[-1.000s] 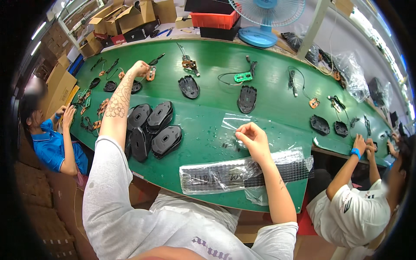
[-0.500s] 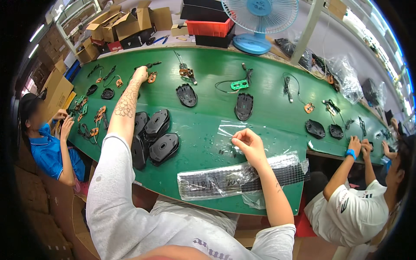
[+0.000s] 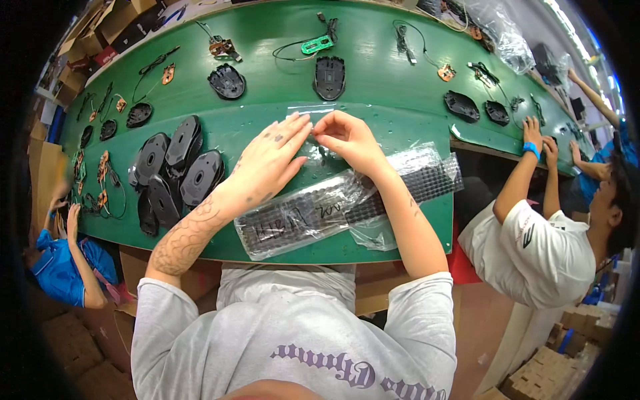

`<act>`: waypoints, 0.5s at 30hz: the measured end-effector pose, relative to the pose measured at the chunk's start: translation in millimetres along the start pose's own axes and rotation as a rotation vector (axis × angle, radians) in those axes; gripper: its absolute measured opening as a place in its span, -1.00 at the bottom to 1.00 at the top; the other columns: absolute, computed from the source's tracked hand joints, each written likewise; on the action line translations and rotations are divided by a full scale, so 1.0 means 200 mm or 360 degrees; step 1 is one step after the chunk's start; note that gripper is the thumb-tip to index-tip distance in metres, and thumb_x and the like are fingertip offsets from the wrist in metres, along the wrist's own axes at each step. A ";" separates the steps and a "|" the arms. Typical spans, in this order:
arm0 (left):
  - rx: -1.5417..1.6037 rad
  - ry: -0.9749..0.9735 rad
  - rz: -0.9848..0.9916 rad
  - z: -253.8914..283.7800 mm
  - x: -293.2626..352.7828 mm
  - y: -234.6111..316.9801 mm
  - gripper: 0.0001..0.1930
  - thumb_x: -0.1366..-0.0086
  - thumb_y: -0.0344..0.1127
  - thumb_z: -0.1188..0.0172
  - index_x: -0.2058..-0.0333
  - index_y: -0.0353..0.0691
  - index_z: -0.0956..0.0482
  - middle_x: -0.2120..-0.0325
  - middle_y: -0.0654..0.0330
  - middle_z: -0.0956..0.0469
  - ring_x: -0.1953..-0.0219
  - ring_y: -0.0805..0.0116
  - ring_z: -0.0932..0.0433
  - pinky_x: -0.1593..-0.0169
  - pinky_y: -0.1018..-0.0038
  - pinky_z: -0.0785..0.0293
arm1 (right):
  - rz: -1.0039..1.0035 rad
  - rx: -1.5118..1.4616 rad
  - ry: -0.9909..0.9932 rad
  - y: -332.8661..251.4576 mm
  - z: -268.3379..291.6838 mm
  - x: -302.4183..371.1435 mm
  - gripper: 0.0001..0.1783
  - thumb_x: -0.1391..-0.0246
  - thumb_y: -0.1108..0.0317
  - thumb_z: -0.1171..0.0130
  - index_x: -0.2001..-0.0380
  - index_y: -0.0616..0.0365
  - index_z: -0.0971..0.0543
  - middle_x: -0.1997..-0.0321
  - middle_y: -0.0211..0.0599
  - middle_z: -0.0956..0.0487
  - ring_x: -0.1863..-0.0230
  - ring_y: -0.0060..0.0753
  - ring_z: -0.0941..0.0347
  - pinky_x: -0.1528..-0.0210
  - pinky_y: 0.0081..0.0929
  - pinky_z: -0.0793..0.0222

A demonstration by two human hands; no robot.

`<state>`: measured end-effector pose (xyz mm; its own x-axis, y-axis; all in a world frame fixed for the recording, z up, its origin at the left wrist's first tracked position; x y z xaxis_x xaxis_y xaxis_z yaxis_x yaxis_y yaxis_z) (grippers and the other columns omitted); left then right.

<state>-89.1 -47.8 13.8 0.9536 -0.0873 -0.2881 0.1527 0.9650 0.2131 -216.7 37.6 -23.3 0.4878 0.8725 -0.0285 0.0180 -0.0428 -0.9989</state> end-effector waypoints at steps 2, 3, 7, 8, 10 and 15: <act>-0.0086 0.0013 0.0059 -0.08 0.00 -0.03 -0.38 -0.33 -0.09 -0.10 -0.28 -0.31 -0.30 -0.33 0.04 -0.26 -0.38 0.12 -0.22 -0.39 0.20 -0.13 | 0.0053 0.0060 0.0032 -0.03 -0.02 0.01 -0.82 -0.04 0.61 -0.23 0.26 0.20 -0.54 0.21 -0.35 -0.61 0.22 -0.54 -0.49 0.02 -0.60 -0.42; -0.0133 0.0021 0.0087 -0.11 0.00 -0.04 -0.35 -0.35 -0.07 -0.08 -0.31 -0.30 -0.27 -0.37 0.06 -0.21 -0.42 0.14 -0.15 -0.43 0.17 -0.06 | 0.0084 0.0089 0.0049 -0.05 -0.02 0.01 -0.82 -0.02 0.61 -0.24 0.27 0.20 -0.54 0.22 -0.35 -0.61 0.23 -0.54 -0.49 0.05 -0.60 -0.43; -0.0038 -0.0030 0.0128 -0.14 0.02 -0.03 -0.27 -0.35 0.06 -0.05 -0.35 -0.28 -0.21 -0.42 0.11 -0.10 -0.47 0.17 -0.01 -0.47 0.10 0.11 | 0.0270 0.0834 -0.0072 -0.13 -0.12 0.08 -0.78 0.07 0.63 -0.27 0.30 0.20 -0.56 0.28 -0.35 -0.62 0.30 -0.53 -0.49 0.17 -0.60 -0.43; -0.0007 -0.0047 0.0141 -0.15 0.02 -0.03 -0.24 -0.34 0.11 -0.04 -0.36 -0.27 -0.19 -0.44 0.12 -0.07 -0.49 0.17 0.03 -0.48 0.08 0.16 | 0.0333 0.1082 -0.0113 -0.14 -0.15 0.09 -0.77 0.10 0.64 -0.28 0.31 0.20 -0.56 0.30 -0.35 -0.62 0.32 -0.53 -0.49 0.20 -0.60 -0.43; -0.0012 -0.0035 0.0145 -0.14 0.03 -0.02 -0.22 -0.33 0.13 -0.04 -0.36 -0.27 -0.19 -0.44 0.12 -0.07 -0.49 0.16 0.03 -0.48 0.07 0.16 | 0.0332 0.1050 -0.0084 -0.14 -0.17 0.09 -0.76 0.12 0.64 -0.28 0.32 0.21 -0.56 0.33 -0.35 -0.62 0.34 -0.53 -0.49 0.23 -0.59 -0.42; -0.0053 -0.0012 0.0149 -0.13 0.04 -0.03 -0.11 -0.23 0.25 -0.07 -0.37 -0.27 -0.16 -0.43 0.06 -0.09 -0.48 0.10 0.01 -0.47 0.03 0.19 | 0.0260 0.0957 0.0030 -0.12 -0.18 0.10 -0.75 0.17 0.64 -0.30 0.34 0.21 -0.57 0.41 -0.35 -0.61 0.41 -0.51 -0.48 0.29 -0.59 -0.40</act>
<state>-89.1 -47.5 -13.3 0.9653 0.0018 -0.2612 0.0544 0.9767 0.2075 -175.5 38.3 2.0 0.4584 0.8687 -0.1877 -0.5499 0.1113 -0.8278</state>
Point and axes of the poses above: each hand's wrist, its own x-axis away from the middle knuckle, its own z-axis out of the back of the hand, y = z × x, the point moved 8 cm from there along -x, towards the middle knuckle
